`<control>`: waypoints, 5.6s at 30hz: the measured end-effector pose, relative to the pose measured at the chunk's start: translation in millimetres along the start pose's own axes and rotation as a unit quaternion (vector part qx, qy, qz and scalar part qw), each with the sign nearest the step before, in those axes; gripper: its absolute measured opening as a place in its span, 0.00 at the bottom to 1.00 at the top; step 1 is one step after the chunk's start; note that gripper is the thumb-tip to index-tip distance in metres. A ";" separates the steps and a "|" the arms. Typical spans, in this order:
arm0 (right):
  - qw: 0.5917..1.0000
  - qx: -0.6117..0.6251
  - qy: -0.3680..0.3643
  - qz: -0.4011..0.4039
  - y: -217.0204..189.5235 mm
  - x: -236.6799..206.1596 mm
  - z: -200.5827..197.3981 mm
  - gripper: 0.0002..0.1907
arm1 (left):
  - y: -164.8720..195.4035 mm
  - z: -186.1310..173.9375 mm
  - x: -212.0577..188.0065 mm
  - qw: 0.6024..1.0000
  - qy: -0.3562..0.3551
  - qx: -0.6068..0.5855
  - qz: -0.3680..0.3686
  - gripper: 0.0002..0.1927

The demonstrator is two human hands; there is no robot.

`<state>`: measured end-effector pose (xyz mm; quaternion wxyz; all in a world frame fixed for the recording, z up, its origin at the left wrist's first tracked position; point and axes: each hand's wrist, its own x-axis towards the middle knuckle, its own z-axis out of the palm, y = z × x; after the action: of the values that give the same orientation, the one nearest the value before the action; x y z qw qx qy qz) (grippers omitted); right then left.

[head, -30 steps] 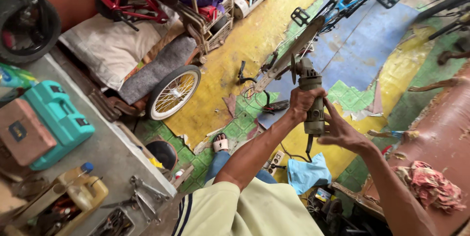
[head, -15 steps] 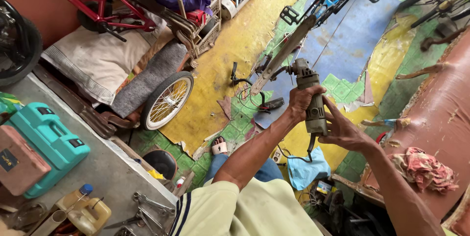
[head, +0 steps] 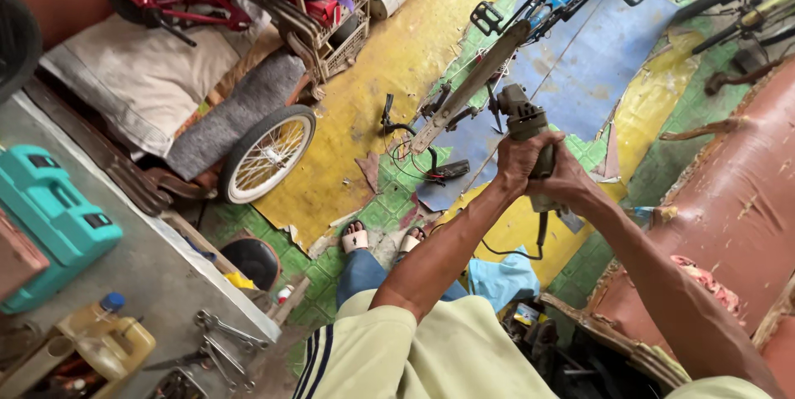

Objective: The person removes a bicycle wheel, uses an angle grinder to cut a metal part of the frame, then reinstalls the wheel and tightens the axle nuts. The person handles the wheel, frame, and tools throughout the sequence.

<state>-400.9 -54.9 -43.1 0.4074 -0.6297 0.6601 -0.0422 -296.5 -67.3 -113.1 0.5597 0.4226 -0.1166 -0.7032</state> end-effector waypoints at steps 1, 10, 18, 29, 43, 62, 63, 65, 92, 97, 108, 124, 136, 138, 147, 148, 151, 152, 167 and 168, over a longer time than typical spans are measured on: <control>1.000 -0.005 0.021 -0.015 3.1 8.1 0.9 0.47 | -1.3 1.6 2.9 1.000 -0.008 0.001 0.018 0.17; 0.993 -0.105 0.020 -0.054 6.8 39.7 -11.4 0.30 | -21.7 11.5 -4.5 0.986 0.066 0.147 -0.048 0.35; 0.991 -0.128 -0.005 -0.043 17.3 63.8 -5.2 0.32 | -27.4 3.5 3.9 0.996 0.062 0.044 -0.056 0.33; 0.986 -0.158 -0.017 -0.050 27.7 90.0 -6.3 0.29 | -20.7 2.9 16.2 0.997 0.057 -0.003 -0.053 0.32; 0.979 -0.193 -0.022 -0.062 36.3 109.8 -2.6 0.30 | -13.6 -5.0 20.5 0.997 0.044 0.002 -0.056 0.36; 0.978 -0.192 -0.020 -0.073 33.9 110.4 2.4 0.40 | -6.3 -14.4 17.4 0.998 0.011 -0.009 -0.058 0.38; 0.979 -0.193 -0.021 -0.067 34.0 111.7 2.2 0.40 | -5.4 -13.9 17.5 0.998 0.016 -0.006 -0.065 0.39; 0.979 -0.193 -0.023 -0.055 33.6 114.1 1.6 0.40 | -3.5 -14.0 17.7 0.997 0.023 -0.005 -0.071 0.39; 0.979 -0.187 -0.031 -0.079 27.3 120.3 0.8 0.35 | 5.6 -14.4 18.4 0.997 0.012 -0.019 -0.069 0.39; 0.978 -0.194 -0.030 -0.068 23.2 121.2 0.6 0.36 | 9.7 -15.9 18.6 0.996 0.010 -0.024 -0.081 0.39; 0.985 -0.162 -0.033 -0.039 14.9 112.8 7.2 0.36 | 17.9 -20.0 14.3 0.998 -0.001 -0.021 -0.052 0.36; 0.984 -0.147 -0.024 -0.097 20.3 111.0 7.8 0.35 | 18.1 -19.2 9.3 0.998 0.000 -0.003 -0.068 0.36; 0.981 -0.181 -0.022 -0.066 22.6 109.0 10.0 0.37 | 11.7 -21.3 10.2 0.998 -0.012 -0.042 -0.048 0.36; 0.980 -0.183 -0.016 -0.076 22.6 108.9 10.7 0.38 | 10.8 -23.1 10.1 0.997 -0.010 -0.037 -0.063 0.35; 0.971 -0.226 0.013 -0.072 15.9 103.4 15.8 0.40 | 13.9 -29.6 8.0 0.996 -0.023 -0.047 -0.065 0.34; 0.971 -0.229 0.014 -0.067 14.1 102.3 16.0 0.40 | 14.5 -29.7 7.8 0.996 -0.023 -0.045 -0.069 0.33; 0.971 -0.228 0.016 -0.062 9.0 98.1 16.3 0.41 | 15.5 -30.7 7.2 0.996 -0.030 -0.045 -0.072 0.33; 0.972 -0.227 0.016 -0.062 7.6 96.1 16.6 0.41 | 15.6 -31.3 7.0 0.996 -0.032 -0.040 -0.074 0.33; 0.981 -0.181 -0.010 -0.072 11.5 107.0 15.3 0.42 | 19.8 -30.1 11.3 0.997 -0.023 -0.013 -0.077 0.37; 0.980 -0.186 -0.011 -0.071 12.4 108.3 15.0 0.41 | 20.3 -29.6 11.2 0.996 -0.024 -0.012 -0.080 0.37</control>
<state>-388.4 -139.2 -112.6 0.2869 -0.7400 0.6054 0.0594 -261.3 -75.0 -123.6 0.5041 0.4069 -0.0870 -0.7568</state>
